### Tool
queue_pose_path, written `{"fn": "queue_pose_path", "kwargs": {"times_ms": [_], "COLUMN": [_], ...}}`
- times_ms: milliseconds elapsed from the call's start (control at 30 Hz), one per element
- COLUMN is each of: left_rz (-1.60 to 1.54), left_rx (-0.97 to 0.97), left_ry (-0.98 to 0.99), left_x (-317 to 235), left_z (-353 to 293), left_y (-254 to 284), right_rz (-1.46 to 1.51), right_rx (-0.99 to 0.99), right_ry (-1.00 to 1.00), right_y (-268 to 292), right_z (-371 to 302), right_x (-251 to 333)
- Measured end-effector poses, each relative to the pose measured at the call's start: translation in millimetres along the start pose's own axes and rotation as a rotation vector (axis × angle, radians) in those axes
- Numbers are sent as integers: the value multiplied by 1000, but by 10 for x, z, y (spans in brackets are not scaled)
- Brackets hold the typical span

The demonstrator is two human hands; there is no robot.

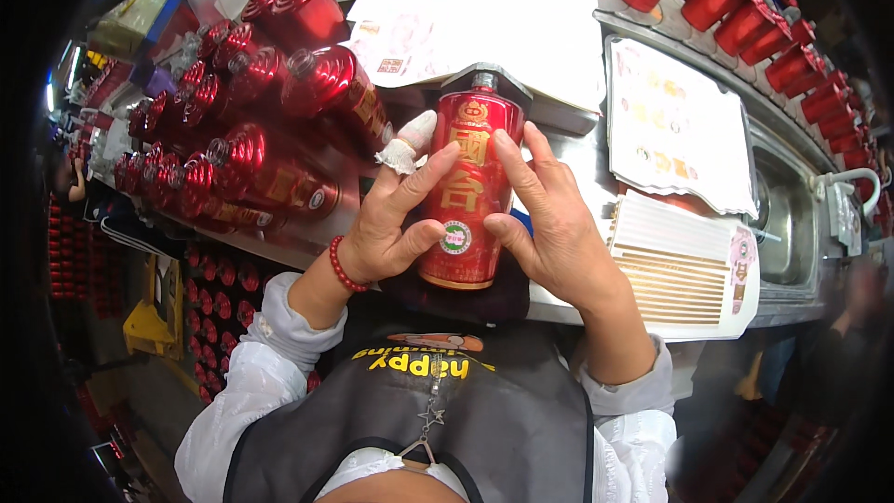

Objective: The person applies paper labels to red cylindrical bottles, smooths them with a green cloth, and uses a wooden stick to press the label edges. They repeat this process for multiple bottles on a metal workbench.

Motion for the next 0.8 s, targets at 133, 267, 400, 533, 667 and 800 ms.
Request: {"fn": "queue_pose_path", "kwargs": {"times_ms": [133,267,400,533,667,800], "left_rz": [17,106,130,28,-28,20], "left_rx": [-8,5,39,-80,-94,-40], "left_ry": [8,13,-2,25,19,4], "left_x": [110,181,164,187,148,154], "left_z": [98,141,191,142,120,146], "left_y": [47,79,88,86,103,63], "right_rz": [-56,-123,-88,1,100,38], "right_rx": [-6,-10,2,-13,9,21], "right_ry": [-28,-45,-66,-21,-2,-16], "right_y": [16,1,-6,-5,-24,-16], "right_z": [43,98,148,150,195,196], "right_x": [29,49,-6,-88,-186,-162]}}
Point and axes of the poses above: each hand's wrist, its own z-axis towards the middle knuckle, its own y-axis out of the back of the hand, x = y × z, the point moved 10 cm from there along z, towards the middle knuckle, and after that the axes turned 12 degrees about -y, right-handed, at the moved point
